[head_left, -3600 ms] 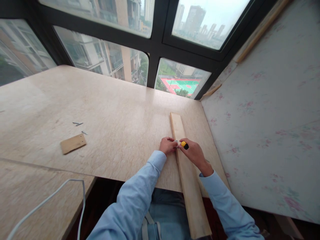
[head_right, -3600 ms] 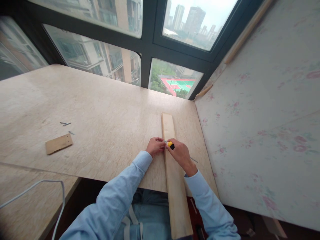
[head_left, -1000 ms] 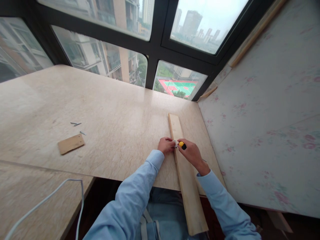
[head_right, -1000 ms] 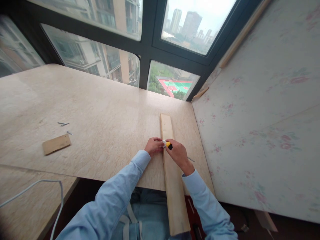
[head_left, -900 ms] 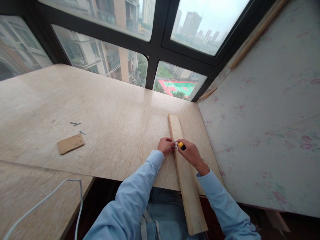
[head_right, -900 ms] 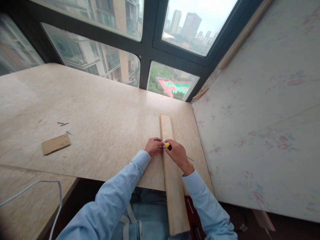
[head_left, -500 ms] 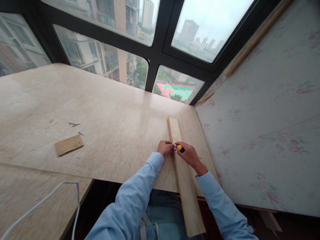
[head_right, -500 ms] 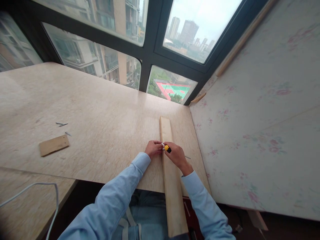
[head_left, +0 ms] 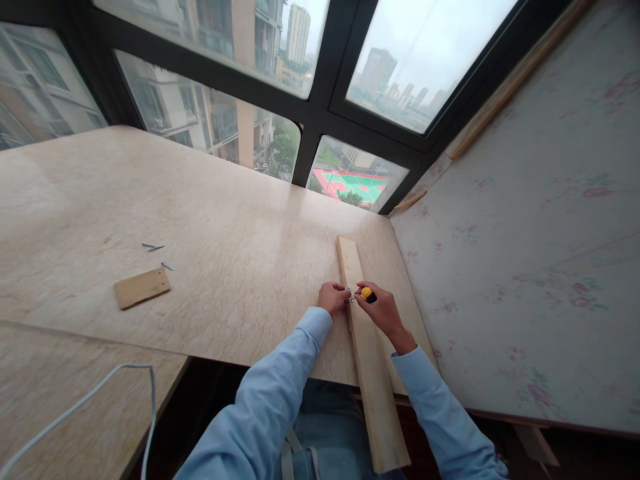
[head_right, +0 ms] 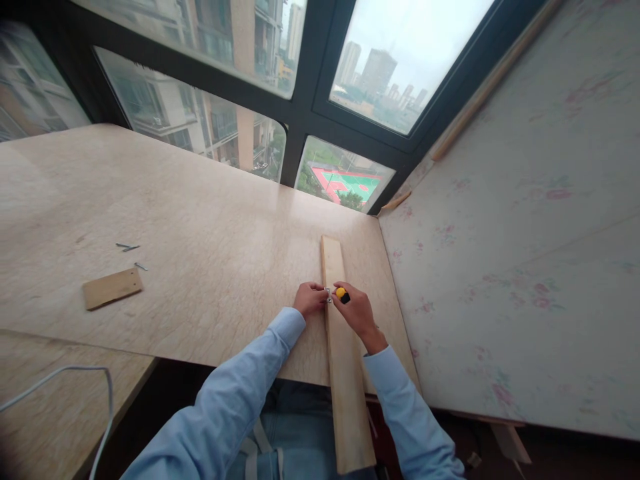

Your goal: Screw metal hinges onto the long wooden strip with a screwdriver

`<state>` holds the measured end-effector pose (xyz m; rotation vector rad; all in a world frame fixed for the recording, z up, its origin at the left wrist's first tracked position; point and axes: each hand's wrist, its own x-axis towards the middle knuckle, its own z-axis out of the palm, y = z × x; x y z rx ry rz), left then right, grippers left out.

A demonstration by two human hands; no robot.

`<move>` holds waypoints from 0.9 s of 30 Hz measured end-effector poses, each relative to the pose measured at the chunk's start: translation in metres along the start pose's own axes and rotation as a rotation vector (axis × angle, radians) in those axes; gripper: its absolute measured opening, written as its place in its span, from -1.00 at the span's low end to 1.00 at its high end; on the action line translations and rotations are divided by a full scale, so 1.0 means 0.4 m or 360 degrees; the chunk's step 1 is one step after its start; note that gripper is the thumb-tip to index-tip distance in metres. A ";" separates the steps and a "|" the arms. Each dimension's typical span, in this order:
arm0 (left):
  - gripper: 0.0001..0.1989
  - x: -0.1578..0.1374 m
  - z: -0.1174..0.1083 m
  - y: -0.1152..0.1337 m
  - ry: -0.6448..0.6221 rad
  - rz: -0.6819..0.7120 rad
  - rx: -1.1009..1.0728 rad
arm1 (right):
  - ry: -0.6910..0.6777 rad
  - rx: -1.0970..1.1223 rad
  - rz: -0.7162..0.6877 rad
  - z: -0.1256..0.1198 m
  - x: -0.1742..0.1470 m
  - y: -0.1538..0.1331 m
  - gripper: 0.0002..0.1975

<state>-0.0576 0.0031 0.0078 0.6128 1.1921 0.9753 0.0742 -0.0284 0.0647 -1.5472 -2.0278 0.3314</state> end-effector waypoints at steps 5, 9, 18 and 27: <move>-0.79 0.006 0.003 -0.014 0.0053 0.0089 0.0095 | 0.0112 0.0087 0.0087 -0.015 0.000 -0.023 -0.72; -0.84 0.017 -0.002 -0.038 0.0034 0.0232 0.0176 | -0.0084 0.0186 0.0520 -0.024 -0.016 -0.022 -0.72; -0.92 -0.018 0.001 -0.017 0.0104 0.0521 0.0668 | -0.0402 0.0629 0.1071 -0.037 -0.109 0.013 -0.75; -0.89 -0.018 -0.013 0.061 -0.0014 0.0420 0.1255 | -0.0468 0.0744 0.1160 -0.037 -0.104 0.016 -0.77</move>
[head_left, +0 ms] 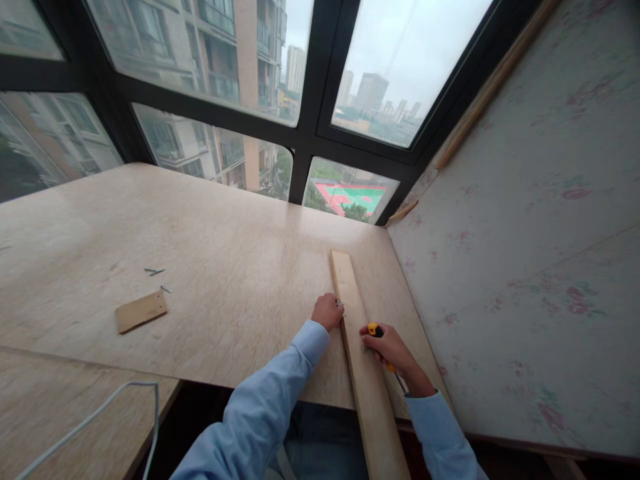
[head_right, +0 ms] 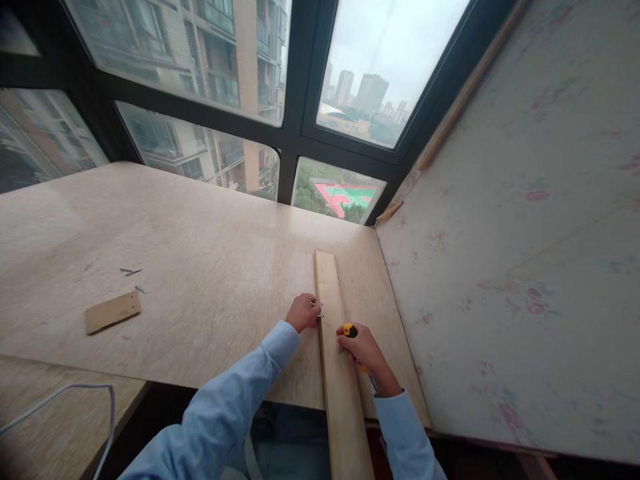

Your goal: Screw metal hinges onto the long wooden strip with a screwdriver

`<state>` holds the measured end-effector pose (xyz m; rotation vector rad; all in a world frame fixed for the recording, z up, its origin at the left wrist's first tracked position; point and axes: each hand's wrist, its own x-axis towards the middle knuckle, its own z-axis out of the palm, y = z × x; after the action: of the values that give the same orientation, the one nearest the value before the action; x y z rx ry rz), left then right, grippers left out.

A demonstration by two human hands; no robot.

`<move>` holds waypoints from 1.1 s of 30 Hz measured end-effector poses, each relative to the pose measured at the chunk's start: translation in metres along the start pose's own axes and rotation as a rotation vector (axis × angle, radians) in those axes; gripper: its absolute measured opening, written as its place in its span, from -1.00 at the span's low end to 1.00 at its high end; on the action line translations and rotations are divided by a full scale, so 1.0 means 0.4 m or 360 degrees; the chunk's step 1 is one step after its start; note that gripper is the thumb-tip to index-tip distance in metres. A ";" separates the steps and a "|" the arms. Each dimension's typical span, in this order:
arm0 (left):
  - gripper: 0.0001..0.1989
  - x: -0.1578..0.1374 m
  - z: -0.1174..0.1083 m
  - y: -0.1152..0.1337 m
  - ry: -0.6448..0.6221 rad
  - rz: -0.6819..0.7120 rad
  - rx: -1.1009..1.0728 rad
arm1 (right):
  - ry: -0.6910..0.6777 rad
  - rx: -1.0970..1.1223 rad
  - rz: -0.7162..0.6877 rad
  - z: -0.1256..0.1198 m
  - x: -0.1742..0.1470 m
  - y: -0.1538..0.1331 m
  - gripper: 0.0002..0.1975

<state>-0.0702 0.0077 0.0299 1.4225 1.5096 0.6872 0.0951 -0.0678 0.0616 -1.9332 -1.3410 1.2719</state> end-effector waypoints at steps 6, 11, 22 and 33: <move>-0.82 -0.010 -0.010 -0.010 -0.0182 -0.0172 -0.0071 | -0.0031 -0.0061 0.0005 0.007 0.010 0.001 -0.76; -0.72 -0.056 -0.080 -0.057 -0.0119 -0.0255 -0.0347 | -0.0078 -0.0125 -0.0004 -0.001 0.012 0.011 -0.74; -0.65 -0.278 -0.443 -0.293 0.0997 -0.0401 -0.0239 | -0.0229 -0.0681 -0.0570 0.150 0.026 -0.204 -0.72; -0.64 -0.397 -0.606 -0.464 0.1636 -0.0677 0.0211 | -0.0677 -0.1361 -0.1140 0.643 0.080 -0.452 -0.84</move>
<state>-0.3839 -0.1324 0.0081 0.7600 2.5797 1.1366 -0.2124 0.0039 0.0690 -1.3404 -2.8029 0.7993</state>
